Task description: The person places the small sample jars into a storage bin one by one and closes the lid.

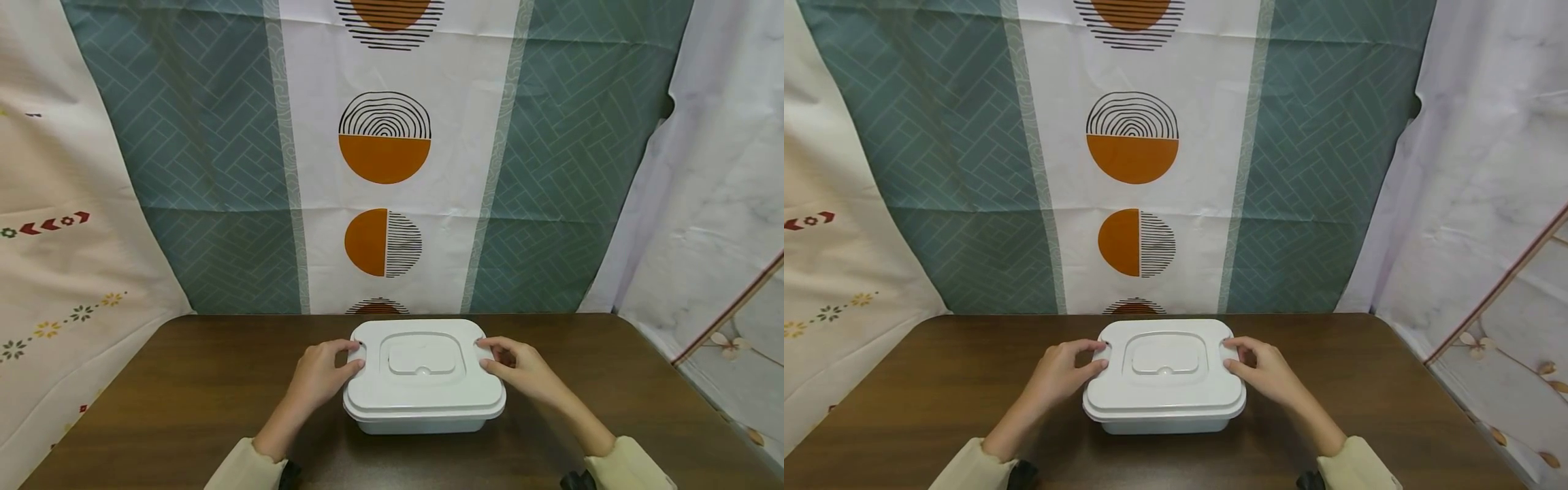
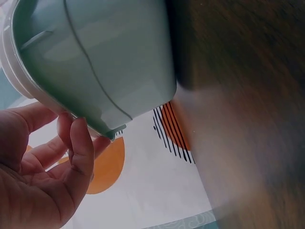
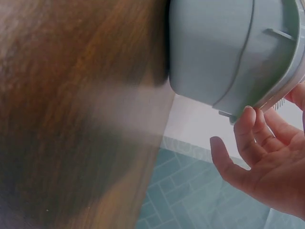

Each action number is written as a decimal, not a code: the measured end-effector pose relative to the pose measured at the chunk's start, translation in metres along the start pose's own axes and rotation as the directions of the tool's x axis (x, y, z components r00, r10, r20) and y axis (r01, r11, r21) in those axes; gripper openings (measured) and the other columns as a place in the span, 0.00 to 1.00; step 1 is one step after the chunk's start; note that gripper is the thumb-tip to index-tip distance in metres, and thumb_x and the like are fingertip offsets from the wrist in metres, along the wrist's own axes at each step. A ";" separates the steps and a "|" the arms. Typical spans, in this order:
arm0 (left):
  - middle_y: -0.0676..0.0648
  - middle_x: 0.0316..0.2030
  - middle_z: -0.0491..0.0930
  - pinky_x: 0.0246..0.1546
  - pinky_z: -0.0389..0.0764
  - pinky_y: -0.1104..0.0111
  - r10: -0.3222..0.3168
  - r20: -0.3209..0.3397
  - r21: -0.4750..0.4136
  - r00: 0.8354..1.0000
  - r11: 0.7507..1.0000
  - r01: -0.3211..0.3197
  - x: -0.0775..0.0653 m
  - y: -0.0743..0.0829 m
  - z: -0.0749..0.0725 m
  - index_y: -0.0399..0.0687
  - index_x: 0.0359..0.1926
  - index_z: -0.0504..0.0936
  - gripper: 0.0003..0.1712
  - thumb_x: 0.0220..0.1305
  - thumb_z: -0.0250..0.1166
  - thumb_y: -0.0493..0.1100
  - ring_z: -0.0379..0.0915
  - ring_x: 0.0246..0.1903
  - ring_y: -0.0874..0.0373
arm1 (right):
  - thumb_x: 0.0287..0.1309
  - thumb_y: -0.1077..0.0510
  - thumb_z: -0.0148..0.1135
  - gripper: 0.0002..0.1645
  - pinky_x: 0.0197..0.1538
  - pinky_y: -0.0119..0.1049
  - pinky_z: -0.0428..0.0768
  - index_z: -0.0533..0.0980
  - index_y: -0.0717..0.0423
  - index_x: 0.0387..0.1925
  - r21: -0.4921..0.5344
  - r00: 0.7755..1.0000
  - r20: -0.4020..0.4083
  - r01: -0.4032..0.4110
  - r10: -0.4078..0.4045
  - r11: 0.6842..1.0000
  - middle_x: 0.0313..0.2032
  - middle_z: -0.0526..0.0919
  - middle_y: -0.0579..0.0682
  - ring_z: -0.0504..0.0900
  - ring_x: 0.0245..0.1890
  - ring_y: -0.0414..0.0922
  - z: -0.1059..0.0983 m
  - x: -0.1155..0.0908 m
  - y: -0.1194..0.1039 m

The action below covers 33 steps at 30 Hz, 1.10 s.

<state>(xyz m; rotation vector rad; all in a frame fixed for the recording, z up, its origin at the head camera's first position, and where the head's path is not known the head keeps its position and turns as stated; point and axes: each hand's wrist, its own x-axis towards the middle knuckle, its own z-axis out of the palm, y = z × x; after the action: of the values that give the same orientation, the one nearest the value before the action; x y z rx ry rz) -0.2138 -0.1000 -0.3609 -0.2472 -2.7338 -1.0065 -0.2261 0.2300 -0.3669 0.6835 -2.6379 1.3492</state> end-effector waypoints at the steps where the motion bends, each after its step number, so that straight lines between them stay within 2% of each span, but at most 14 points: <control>1: 0.42 0.44 0.81 0.47 0.72 0.51 0.001 0.001 0.000 1.000 1.000 -0.001 0.000 0.000 0.000 0.42 0.43 0.82 0.17 0.52 0.68 0.43 0.74 0.48 0.46 | 0.54 0.58 0.63 0.20 0.25 0.28 0.66 0.75 0.62 0.48 0.002 1.000 0.000 -0.001 0.001 1.000 0.26 0.67 0.47 0.67 0.25 0.35 0.000 0.000 0.000; 16: 0.41 0.45 0.80 0.49 0.71 0.51 0.040 -0.015 -0.003 0.999 0.999 -0.040 -0.002 -0.002 0.006 0.39 0.45 0.81 0.18 0.52 0.68 0.42 0.73 0.49 0.45 | 0.53 0.57 0.63 0.21 0.24 0.28 0.65 0.76 0.63 0.48 0.006 0.999 -0.024 -0.037 0.037 0.999 0.26 0.68 0.48 0.66 0.25 0.35 0.002 -0.003 0.005; 28: 0.42 0.45 0.80 0.49 0.71 0.52 0.052 -0.049 -0.035 0.997 0.998 -0.054 -0.002 -0.008 0.011 0.41 0.44 0.82 0.18 0.52 0.68 0.44 0.73 0.49 0.46 | 0.52 0.59 0.64 0.21 0.20 0.28 0.62 0.76 0.63 0.49 0.030 0.998 -0.048 -0.034 0.035 0.999 0.24 0.66 0.47 0.64 0.22 0.36 0.004 -0.004 0.013; 33: 0.43 0.44 0.80 0.46 0.74 0.54 0.079 -0.043 -0.038 0.996 0.996 -0.081 -0.002 -0.010 0.008 0.41 0.44 0.82 0.18 0.53 0.67 0.45 0.75 0.46 0.47 | 0.52 0.58 0.64 0.22 0.22 0.27 0.66 0.76 0.63 0.48 0.055 0.998 -0.030 -0.058 0.059 0.997 0.26 0.68 0.49 0.66 0.24 0.37 0.003 -0.003 0.013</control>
<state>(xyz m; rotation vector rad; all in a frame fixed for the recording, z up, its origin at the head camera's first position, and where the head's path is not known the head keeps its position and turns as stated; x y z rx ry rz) -0.2156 -0.1022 -0.3730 -0.3359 -2.6464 -1.0334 -0.2290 0.2349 -0.3791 0.5905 -2.6251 1.4399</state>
